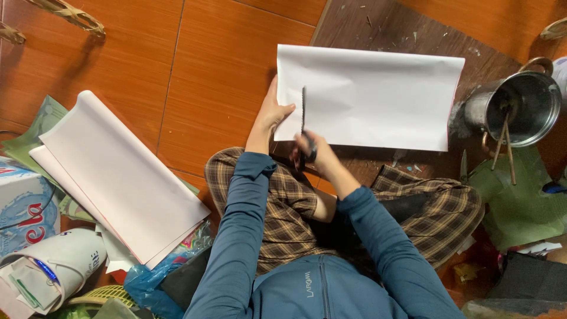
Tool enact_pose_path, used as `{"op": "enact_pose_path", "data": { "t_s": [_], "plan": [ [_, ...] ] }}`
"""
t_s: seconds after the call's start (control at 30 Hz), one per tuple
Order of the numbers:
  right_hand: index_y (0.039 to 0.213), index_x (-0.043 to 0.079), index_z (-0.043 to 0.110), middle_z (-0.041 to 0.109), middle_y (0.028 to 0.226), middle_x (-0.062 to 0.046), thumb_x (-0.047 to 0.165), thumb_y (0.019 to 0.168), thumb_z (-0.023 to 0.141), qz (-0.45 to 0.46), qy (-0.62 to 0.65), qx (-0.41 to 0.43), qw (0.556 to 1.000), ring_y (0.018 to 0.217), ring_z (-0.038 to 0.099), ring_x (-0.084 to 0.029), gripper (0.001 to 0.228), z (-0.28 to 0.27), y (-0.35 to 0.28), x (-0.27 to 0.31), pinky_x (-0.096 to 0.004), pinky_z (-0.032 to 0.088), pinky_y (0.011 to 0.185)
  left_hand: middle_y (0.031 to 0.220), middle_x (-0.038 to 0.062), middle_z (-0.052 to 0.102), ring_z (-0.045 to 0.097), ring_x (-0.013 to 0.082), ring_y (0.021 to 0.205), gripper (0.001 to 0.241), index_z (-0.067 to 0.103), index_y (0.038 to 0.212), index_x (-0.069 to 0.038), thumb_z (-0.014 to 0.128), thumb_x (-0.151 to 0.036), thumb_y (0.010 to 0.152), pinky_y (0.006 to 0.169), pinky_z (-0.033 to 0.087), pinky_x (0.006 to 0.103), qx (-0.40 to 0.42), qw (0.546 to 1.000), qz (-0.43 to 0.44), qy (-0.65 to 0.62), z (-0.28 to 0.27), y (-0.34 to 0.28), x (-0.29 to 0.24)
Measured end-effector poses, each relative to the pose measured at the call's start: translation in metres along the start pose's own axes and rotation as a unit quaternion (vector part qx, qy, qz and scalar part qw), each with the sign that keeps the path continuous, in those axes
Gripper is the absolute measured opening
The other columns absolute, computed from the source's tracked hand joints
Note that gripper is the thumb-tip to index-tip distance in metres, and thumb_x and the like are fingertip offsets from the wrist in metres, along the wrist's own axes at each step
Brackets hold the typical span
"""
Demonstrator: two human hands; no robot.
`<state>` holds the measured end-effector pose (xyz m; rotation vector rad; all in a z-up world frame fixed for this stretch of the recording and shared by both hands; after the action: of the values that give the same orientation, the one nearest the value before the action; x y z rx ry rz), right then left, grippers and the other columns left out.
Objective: Cutting sheets of paper into smaller rectangular strips using scissors.
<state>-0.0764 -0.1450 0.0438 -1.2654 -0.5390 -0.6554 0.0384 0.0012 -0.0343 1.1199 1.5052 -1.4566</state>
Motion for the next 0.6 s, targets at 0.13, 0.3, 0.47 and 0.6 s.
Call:
{"op": "enact_pose_path", "data": {
  "t_s": [0.13, 0.3, 0.47, 0.6],
  "plan": [
    [0.119, 0.003, 0.062, 0.059, 0.094, -0.017, 0.051, 0.096, 0.072, -0.047, -0.039, 0.019, 0.998, 0.090, 0.060, -0.026, 0.054, 0.005, 0.003, 0.039, -0.047, 0.058, 0.072, 0.165, 0.020, 0.031, 0.024, 0.0406, 0.153, 0.103, 0.027, 0.162, -0.018, 0.082, 0.002, 0.077, 0.126, 0.023, 0.0515, 0.023, 0.999, 0.008, 0.027, 0.007, -0.010, -0.011],
    [0.095, 0.008, 0.057, 0.050, 0.071, -0.006, 0.040, 0.091, 0.082, -0.055, 0.060, -0.029, 0.996, 0.054, 0.061, -0.021, 0.041, 0.009, 0.000, 0.030, -0.026, 0.052, 0.042, 0.166, 0.014, 0.032, 0.026, 0.0342, 0.153, 0.104, 0.027, 0.163, -0.023, 0.082, -0.002, 0.077, 0.126, 0.024, 0.0482, 0.037, 0.998, 0.012, 0.058, 0.006, -0.009, -0.013],
    [0.086, 0.006, 0.056, 0.052, 0.063, -0.005, 0.037, 0.092, 0.081, -0.108, 0.024, -0.044, 0.993, 0.047, 0.061, -0.015, 0.040, 0.003, 0.030, 0.007, -0.022, 0.048, 0.038, 0.165, 0.017, 0.032, 0.027, 0.0361, 0.152, 0.103, 0.027, 0.163, -0.020, 0.081, -0.001, 0.077, 0.126, 0.025, 0.0493, 0.041, 0.997, 0.017, 0.056, 0.006, -0.006, -0.008],
    [0.083, 0.004, 0.061, 0.052, 0.058, -0.007, 0.028, 0.087, 0.085, -0.102, 0.095, -0.068, 0.988, 0.040, 0.060, -0.019, 0.034, 0.014, 0.000, 0.033, -0.027, 0.049, 0.028, 0.164, 0.020, 0.033, 0.026, 0.0380, 0.152, 0.102, 0.027, 0.162, -0.018, 0.080, 0.000, 0.077, 0.126, 0.023, 0.0502, 0.041, 0.998, 0.029, 0.029, 0.007, -0.008, -0.016]
  ]
}}
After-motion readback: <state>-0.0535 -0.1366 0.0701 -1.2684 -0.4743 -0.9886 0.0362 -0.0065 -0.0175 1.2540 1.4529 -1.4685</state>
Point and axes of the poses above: each hand's wrist, its own y-axis towards the middle knuckle, its own z-axis out of the palm, x = y × z, the point moved 5 cm from there along y, towards the middle knuckle
